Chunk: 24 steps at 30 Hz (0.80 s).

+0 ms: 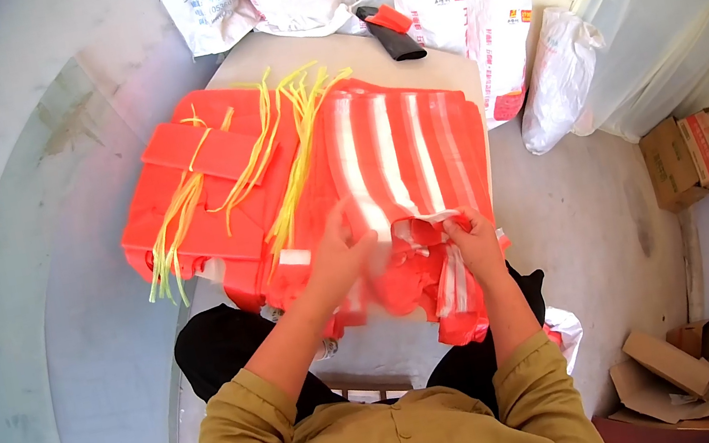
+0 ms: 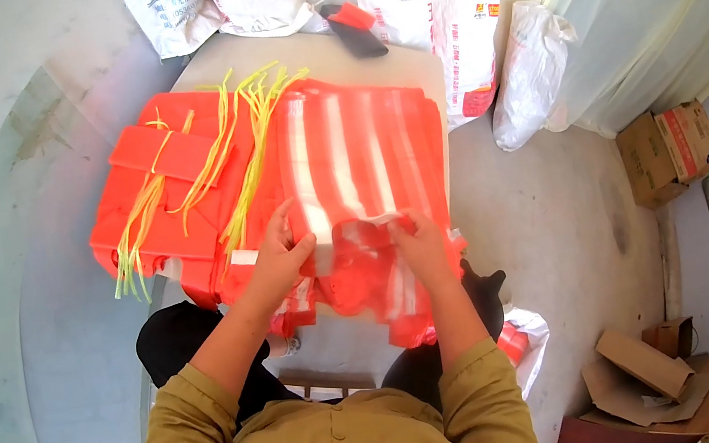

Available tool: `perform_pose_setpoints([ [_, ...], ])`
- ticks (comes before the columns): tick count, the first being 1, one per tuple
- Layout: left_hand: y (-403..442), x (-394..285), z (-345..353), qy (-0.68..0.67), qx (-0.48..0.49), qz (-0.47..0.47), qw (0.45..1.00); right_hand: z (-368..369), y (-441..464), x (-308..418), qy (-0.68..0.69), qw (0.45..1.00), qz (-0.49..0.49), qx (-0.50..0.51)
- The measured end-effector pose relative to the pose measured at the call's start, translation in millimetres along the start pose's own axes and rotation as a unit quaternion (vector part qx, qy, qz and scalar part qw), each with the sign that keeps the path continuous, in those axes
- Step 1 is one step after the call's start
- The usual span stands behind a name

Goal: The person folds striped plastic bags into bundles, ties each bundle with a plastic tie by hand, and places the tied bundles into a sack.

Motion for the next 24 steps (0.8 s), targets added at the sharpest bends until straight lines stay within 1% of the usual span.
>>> perform_pose_setpoints([
  [2, -12, -9, 2, -0.041, 0.009, -0.047, 0.998, 0, -2, -2, -0.043, 0.999, -0.029, -0.011],
  [3, -15, -6, 2, -0.035, 0.009, -0.043, 0.998, 2, -5, 5, -0.065, 0.997, -0.044, -0.017],
  [5, -18, 4, 0, -0.023, 0.007, -0.037, 0.999, 4, -13, 17, -0.083, 0.996, -0.035, -0.008],
  [8, -25, -2, 0, 0.11, 0.019, -0.044, 0.993, 10, -16, 27, -0.111, 0.993, -0.04, -0.002],
  [10, -14, 13, -4, 0.177, -0.011, 0.014, 0.984, 11, -13, 26, -0.11, 0.993, -0.047, -0.004],
  [12, -5, 22, -7, 0.092, -0.025, -0.002, 0.995, 10, -3, 19, -0.089, 0.995, -0.049, -0.01],
  [13, -7, 2, -4, -0.027, -0.024, -0.048, 0.998, 10, -1, 22, -0.086, 0.994, -0.069, -0.027],
  [14, -7, -14, -2, -0.144, -0.024, -0.095, 0.985, 10, 0, 24, -0.089, 0.992, -0.078, -0.03],
  [17, 0, -42, -14, -0.256, 0.013, -0.083, 0.963, 14, -6, 48, -0.108, 0.989, -0.094, -0.043],
  [20, 3, -45, -22, -0.215, 0.004, -0.112, 0.97, 16, -8, 51, -0.102, 0.99, -0.089, -0.023],
  [21, 0, -46, -17, -0.181, -0.007, -0.117, 0.977, 18, -10, 49, -0.107, 0.99, -0.089, -0.024],
  [24, -8, -22, -15, -0.13, 0.002, -0.157, 0.979, 20, -16, 41, -0.121, 0.99, -0.076, -0.016],
])
Point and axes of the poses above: each hand's wrist, its own y-axis towards the middle knuckle, its own z-axis out of the palm, x = y × z, the point moved 3 cm from there along y, towards the middle knuckle, and after that the axes turned 1 degree about y, right-handed, at the moved point
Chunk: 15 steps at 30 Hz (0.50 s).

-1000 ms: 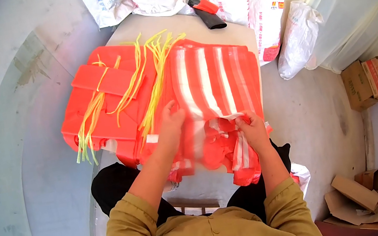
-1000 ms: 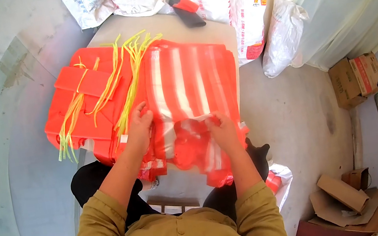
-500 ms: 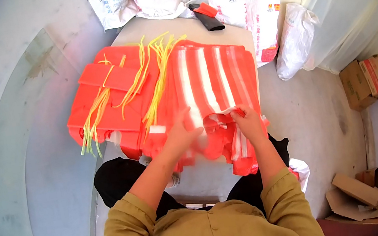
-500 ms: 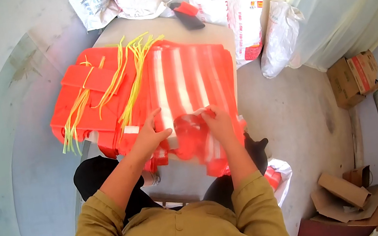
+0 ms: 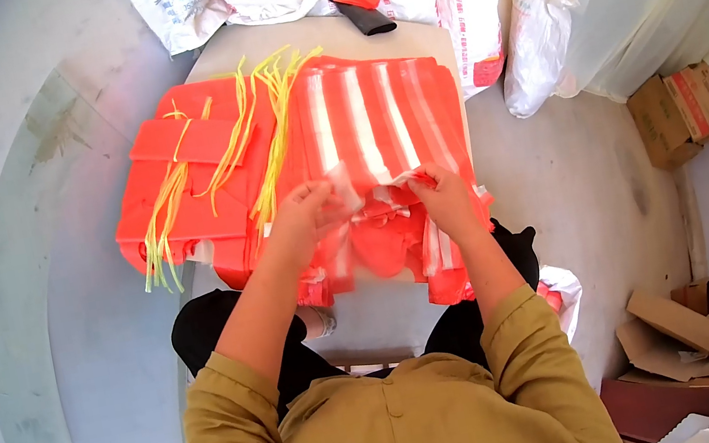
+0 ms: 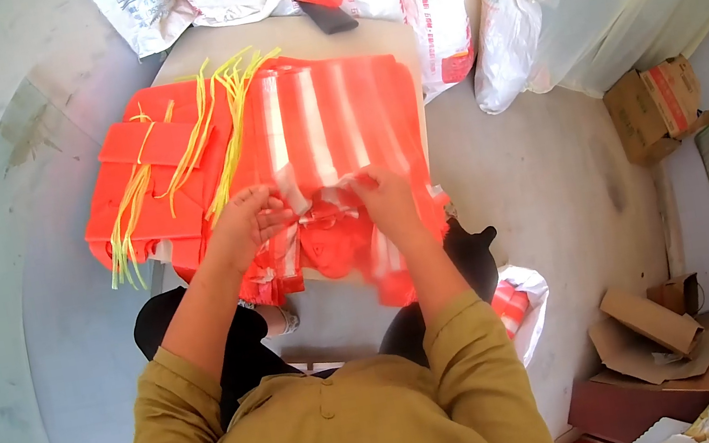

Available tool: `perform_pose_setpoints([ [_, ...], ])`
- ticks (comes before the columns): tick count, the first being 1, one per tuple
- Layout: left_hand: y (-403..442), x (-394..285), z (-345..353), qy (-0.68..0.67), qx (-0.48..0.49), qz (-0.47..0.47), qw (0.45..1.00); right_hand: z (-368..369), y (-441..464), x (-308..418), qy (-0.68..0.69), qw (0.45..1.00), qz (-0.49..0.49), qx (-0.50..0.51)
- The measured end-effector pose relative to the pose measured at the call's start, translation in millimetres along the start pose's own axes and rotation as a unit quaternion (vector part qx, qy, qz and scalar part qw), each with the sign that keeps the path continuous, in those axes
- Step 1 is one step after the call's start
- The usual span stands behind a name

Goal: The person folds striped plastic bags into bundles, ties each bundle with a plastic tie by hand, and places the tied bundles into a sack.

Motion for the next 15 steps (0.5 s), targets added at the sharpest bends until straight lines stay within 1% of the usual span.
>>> perform_pose_setpoints([
  [3, -10, 24, 0, 0.03, -0.035, -0.007, 0.999, 1, -12, -6, -0.014, 0.999, 0.027, 0.028],
  [5, -9, 52, -11, 0.019, -0.055, 0.025, 0.998, -2, -19, 0, -0.031, 0.998, 0.031, 0.041],
  [6, -13, 55, -13, 0.014, -0.066, 0.043, 0.997, -2, -20, -2, -0.033, 0.998, 0.036, 0.043],
  [7, -19, 59, -17, 0.039, -0.075, 0.019, 0.996, -3, -20, -5, -0.036, 0.997, 0.042, 0.046],
  [10, -32, 68, -17, 0.059, -0.048, 0.006, 0.997, -2, -21, -17, -0.02, 0.998, 0.044, 0.028],
  [13, -37, 80, -14, 0.058, -0.029, -0.078, 0.995, -1, -20, -14, -0.011, 1.0, 0.022, 0.013],
  [14, -38, 82, -11, 0.056, -0.023, -0.083, 0.995, -2, -19, -13, -0.012, 1.0, 0.012, 0.01],
  [15, -40, 84, -8, 0.053, -0.017, -0.089, 0.994, -2, -17, -16, -0.063, 0.997, 0.012, 0.043],
])
Point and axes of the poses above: each hand's wrist, its own y-axis towards the middle knuckle, its own z-axis out of the palm, x = y × z, the point moved 3 cm from there along y, towards the middle knuckle, and after that the axes turned 1 degree about y, right-handed, at the moved point
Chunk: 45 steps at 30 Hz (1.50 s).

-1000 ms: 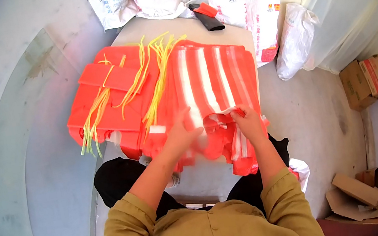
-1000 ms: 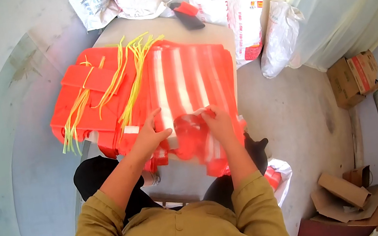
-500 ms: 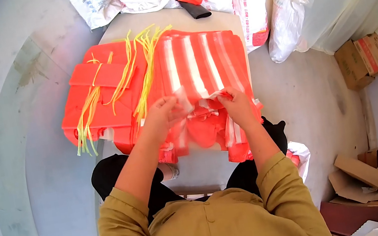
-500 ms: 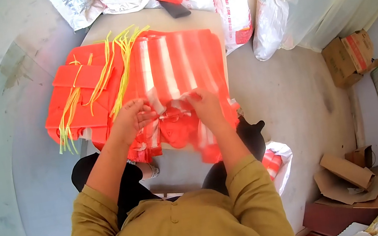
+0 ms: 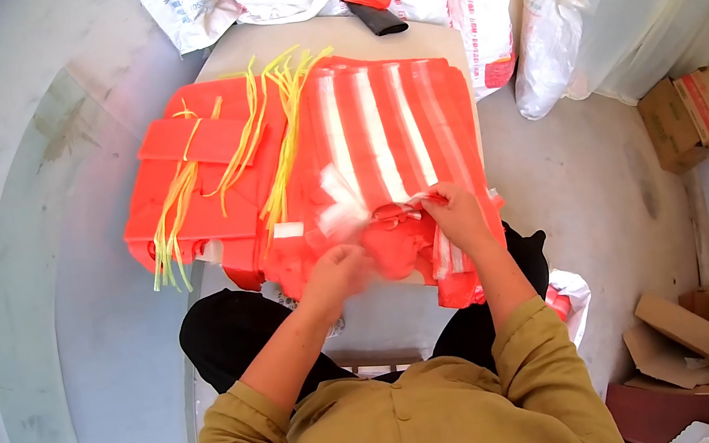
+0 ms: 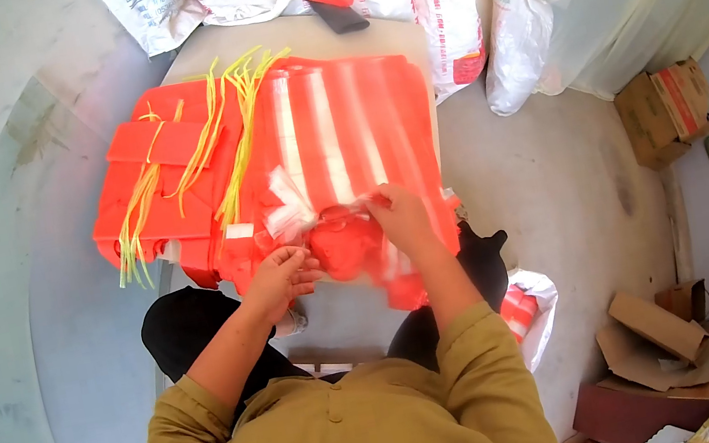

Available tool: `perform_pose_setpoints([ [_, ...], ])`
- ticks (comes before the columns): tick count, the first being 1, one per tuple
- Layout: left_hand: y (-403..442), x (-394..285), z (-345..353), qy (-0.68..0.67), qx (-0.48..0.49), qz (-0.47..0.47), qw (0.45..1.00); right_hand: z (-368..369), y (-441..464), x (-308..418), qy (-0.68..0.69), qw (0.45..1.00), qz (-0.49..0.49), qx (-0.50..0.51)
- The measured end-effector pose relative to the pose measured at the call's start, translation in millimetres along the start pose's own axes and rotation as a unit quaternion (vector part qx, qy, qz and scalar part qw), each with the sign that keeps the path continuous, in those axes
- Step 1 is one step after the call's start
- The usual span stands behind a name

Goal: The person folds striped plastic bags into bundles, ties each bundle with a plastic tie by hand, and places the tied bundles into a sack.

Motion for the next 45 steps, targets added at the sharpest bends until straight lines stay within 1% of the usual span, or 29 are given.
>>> perform_pose_setpoints([
  [2, -3, 4, 4, -0.022, 0.011, -0.008, 1.0, 0, 4, -9, -0.104, 0.992, 0.0, 0.067],
  [4, -5, 9, 7, -0.062, 0.021, -0.014, 0.998, 2, -6, 7, -0.204, 0.967, -0.119, 0.098],
  [5, -6, 12, 7, -0.091, 0.006, -0.005, 0.996, 2, -11, 19, -0.251, 0.945, -0.177, 0.113],
  [6, -6, 14, 8, -0.12, -0.008, 0.004, 0.993, 4, -13, 34, -0.239, 0.949, -0.166, 0.123],
  [7, -7, 16, 7, -0.149, -0.023, 0.012, 0.988, 12, -12, 37, -0.228, 0.949, -0.181, 0.123],
  [9, -9, 20, 2, -0.178, -0.022, 0.035, 0.983, 27, -10, 45, -0.204, 0.948, -0.212, 0.122],
  [12, -20, 9, -1, -0.194, -0.009, 0.062, 0.979, 58, 0, 49, -0.156, 0.961, -0.158, 0.167],
  [14, -32, -3, 0, -0.208, -0.001, 0.072, 0.975, 82, 19, 26, -0.102, 0.969, -0.195, 0.111],
  [15, -35, -7, 0, -0.222, 0.002, 0.075, 0.972, 91, 26, 27, -0.074, 0.971, -0.212, 0.084],
  [16, -37, -9, 0, -0.235, 0.004, 0.078, 0.969, 99, 34, 26, -0.048, 0.976, -0.197, 0.079],
  [19, -34, -3, -7, -0.276, -0.007, 0.079, 0.958, 113, 53, 33, -0.045, 0.975, -0.174, 0.128],
  [22, -32, 2, -10, -0.313, 0.004, 0.066, 0.947, 110, 50, 52, -0.09, 0.967, -0.134, 0.195],
  [25, -24, 10, -13, -0.332, 0.03, 0.105, 0.937, 106, 41, 58, -0.153, 0.952, -0.118, 0.236],
  [28, -22, 14, -13, -0.34, 0.019, 0.101, 0.935, 112, 42, 45, -0.14, 0.956, -0.167, 0.195],
  [31, -23, 13, -14, -0.348, 0.037, 0.095, 0.932, 115, 40, 47, -0.126, 0.955, -0.195, 0.185],
  [34, -25, 14, -17, -0.354, 0.036, 0.095, 0.93, 120, 39, 47, -0.078, 0.977, -0.158, 0.117],
  [37, -26, 15, -16, -0.352, 0.028, 0.114, 0.928, 120, 37, 47, -0.025, 0.989, -0.098, 0.107],
  [40, -23, 22, -19, -0.358, 0.005, 0.111, 0.927, 121, 35, 49, 0.0, 0.988, -0.083, 0.13],
  [43, -30, 17, -13, -0.349, -0.027, 0.078, 0.933, 122, 27, 46, -0.002, 0.989, -0.082, 0.126],
  [45, -33, 18, -11, -0.347, -0.02, 0.067, 0.935, 114, 13, 57, 0.069, 0.986, -0.064, 0.138],
])
Point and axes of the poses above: each hand's wrist, its own y-axis towards the middle knuckle, its own z-axis out of the palm, x = y × z, the point moved 3 cm from there along y, towards the middle knuckle, and after that the axes turned 1 degree about y, right-handed, at the moved point
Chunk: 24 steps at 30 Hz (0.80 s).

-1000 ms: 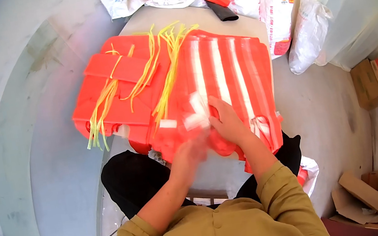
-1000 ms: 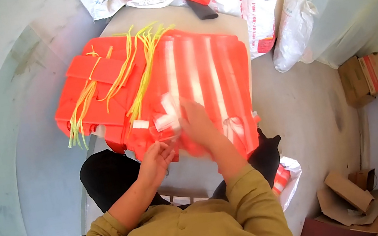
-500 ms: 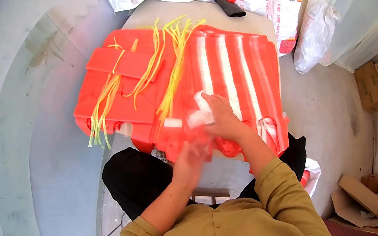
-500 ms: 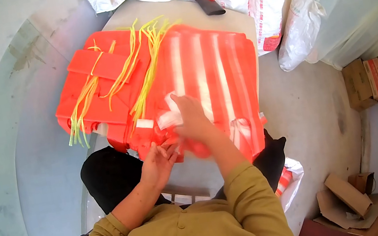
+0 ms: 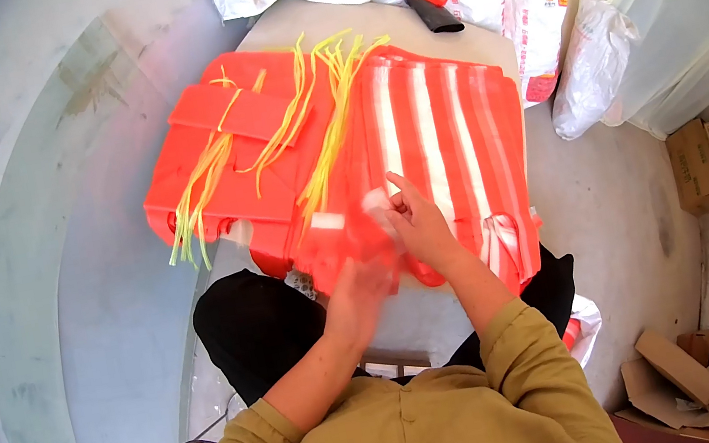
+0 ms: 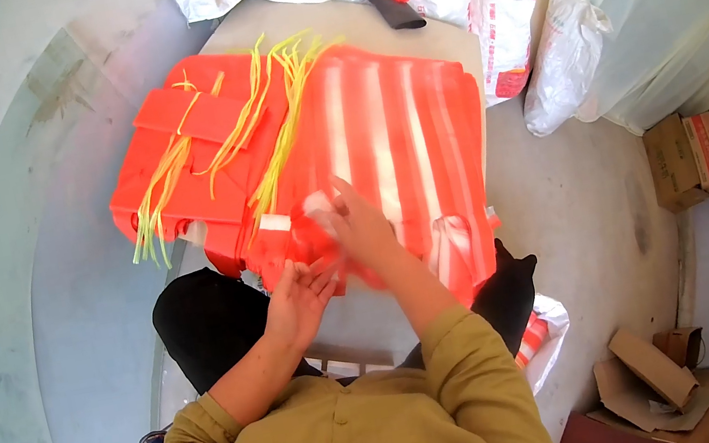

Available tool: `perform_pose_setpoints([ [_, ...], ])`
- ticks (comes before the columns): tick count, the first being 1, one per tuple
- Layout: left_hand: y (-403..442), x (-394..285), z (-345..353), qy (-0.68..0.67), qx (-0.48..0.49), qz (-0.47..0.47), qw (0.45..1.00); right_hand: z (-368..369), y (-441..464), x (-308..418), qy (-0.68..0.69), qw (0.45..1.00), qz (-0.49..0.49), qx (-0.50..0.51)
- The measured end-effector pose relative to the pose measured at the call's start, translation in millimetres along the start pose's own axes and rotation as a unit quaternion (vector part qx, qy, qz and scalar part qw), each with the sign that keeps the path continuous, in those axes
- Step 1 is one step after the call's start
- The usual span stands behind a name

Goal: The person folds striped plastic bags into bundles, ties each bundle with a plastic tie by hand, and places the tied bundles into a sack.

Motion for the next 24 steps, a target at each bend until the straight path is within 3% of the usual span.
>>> perform_pose_setpoints([
  [4, -9, 2, 12, -0.018, 0.004, -0.027, 0.999, -11, -25, -9, 0.027, 0.997, -0.021, 0.068],
  [7, -2, 12, 2, -0.009, -0.026, -0.05, 0.998, -20, -42, -35, 0.062, 0.995, -0.069, 0.025],
  [10, 18, 27, -12, 0.076, 0.037, -0.031, 0.996, -31, -56, -35, 0.11, 0.994, 0.02, -0.019],
  [13, 13, 26, -4, 0.201, -0.018, -0.051, 0.978, -29, -66, -43, 0.078, 0.996, 0.023, -0.033],
  [16, 14, 31, -9, 0.221, -0.027, -0.066, 0.973, -15, -76, -55, -0.01, 0.999, 0.041, -0.025],
  [18, 9, 31, -5, 0.224, -0.031, -0.066, 0.972, 1, -84, -58, 0.061, 0.994, 0.084, -0.024],
  [20, 4, 31, -3, 0.234, -0.03, -0.069, 0.969, 20, -89, -68, 0.067, 0.996, 0.028, -0.061],
  [24, 1, 28, -16, 0.326, -0.016, -0.073, 0.943, 31, -90, -69, 0.178, 0.973, 0.135, -0.059],
])
Point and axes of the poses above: each hand's wrist, its own y-axis towards the middle knuckle, its own z-axis out of the palm, x = y × z, the point moved 3 cm from there along y, towards the middle knuckle, and after that the axes turned 1 degree about y, right-handed, at the moved point
